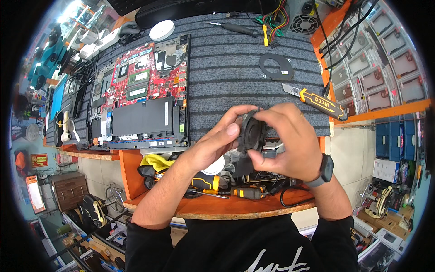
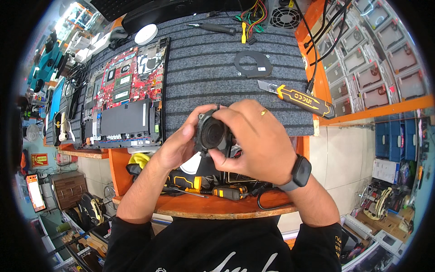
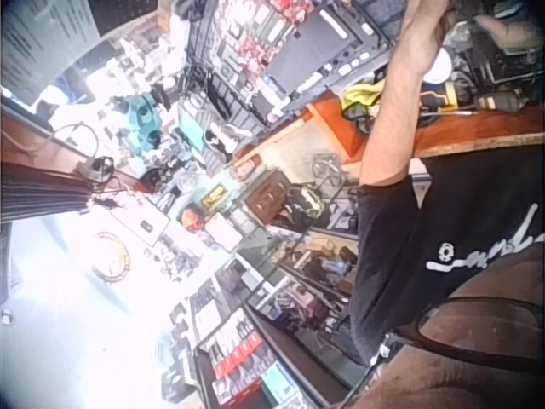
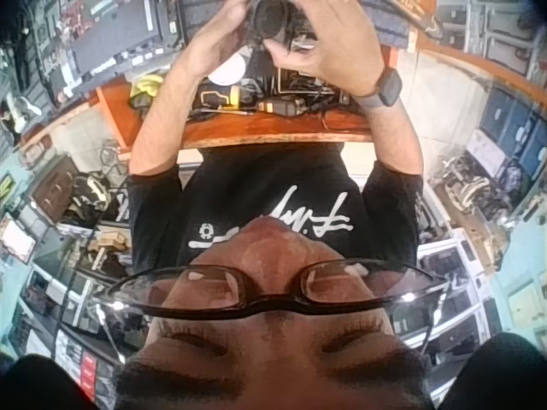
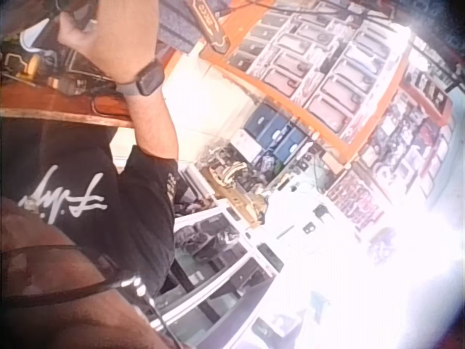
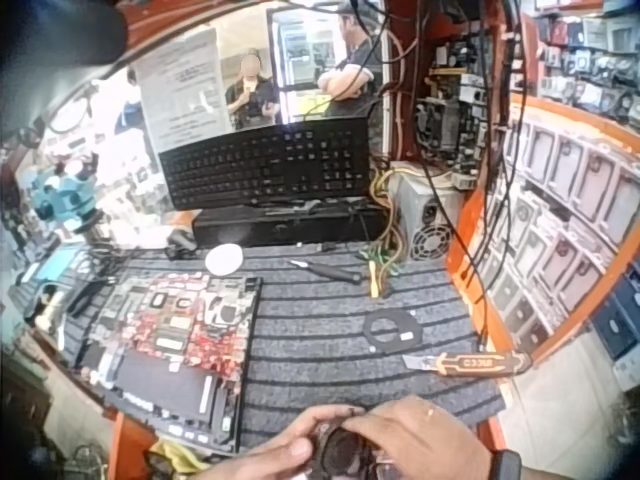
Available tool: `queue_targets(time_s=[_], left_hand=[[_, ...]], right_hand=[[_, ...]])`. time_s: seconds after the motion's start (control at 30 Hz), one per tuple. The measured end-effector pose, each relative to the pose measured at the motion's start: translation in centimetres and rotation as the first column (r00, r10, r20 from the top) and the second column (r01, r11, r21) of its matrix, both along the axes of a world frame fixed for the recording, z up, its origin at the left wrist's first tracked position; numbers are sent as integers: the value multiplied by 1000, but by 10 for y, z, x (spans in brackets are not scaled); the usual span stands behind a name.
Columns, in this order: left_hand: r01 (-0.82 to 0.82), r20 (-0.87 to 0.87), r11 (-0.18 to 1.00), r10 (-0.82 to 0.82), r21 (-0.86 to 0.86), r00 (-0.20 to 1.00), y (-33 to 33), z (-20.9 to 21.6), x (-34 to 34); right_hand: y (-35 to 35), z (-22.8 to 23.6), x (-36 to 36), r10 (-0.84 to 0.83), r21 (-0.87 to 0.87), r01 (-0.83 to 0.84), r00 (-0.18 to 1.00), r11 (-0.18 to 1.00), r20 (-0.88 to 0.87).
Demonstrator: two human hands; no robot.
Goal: The person disassembles a laptop cooling fan by hand, prying the plastic casing apart and removing the internal fan rotor component.
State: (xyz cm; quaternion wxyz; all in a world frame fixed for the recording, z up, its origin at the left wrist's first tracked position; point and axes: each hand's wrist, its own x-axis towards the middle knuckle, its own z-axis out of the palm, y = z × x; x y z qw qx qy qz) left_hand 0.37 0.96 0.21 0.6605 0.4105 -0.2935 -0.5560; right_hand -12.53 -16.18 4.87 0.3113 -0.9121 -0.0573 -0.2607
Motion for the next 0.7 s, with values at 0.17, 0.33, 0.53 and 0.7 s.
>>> queue_targets(time_s=[0.17, 0.33, 0.53, 0.7], left_hand=[[-52, 59, 994, 58, -97, 997, -4, 5, 0], [-249, 281, 967, 255, -56, 925, -3, 13, -5], [-322, 338, 936, 351, -140, 873, 2, 18, -4], [-260, 486, 940, 338, -223, 806, 6, 25, -4]], right_hand=[[-25, -15, -8, 179, 764, -105, 984, 636, -14], [-37, -38, -30, 132, 982, 149, 982, -115, -134], [-24, -36, -23, 261, 964, 225, 948, -140, -183], [-16, -36, -11, 520, 983, 183, 842, -17, -147]])
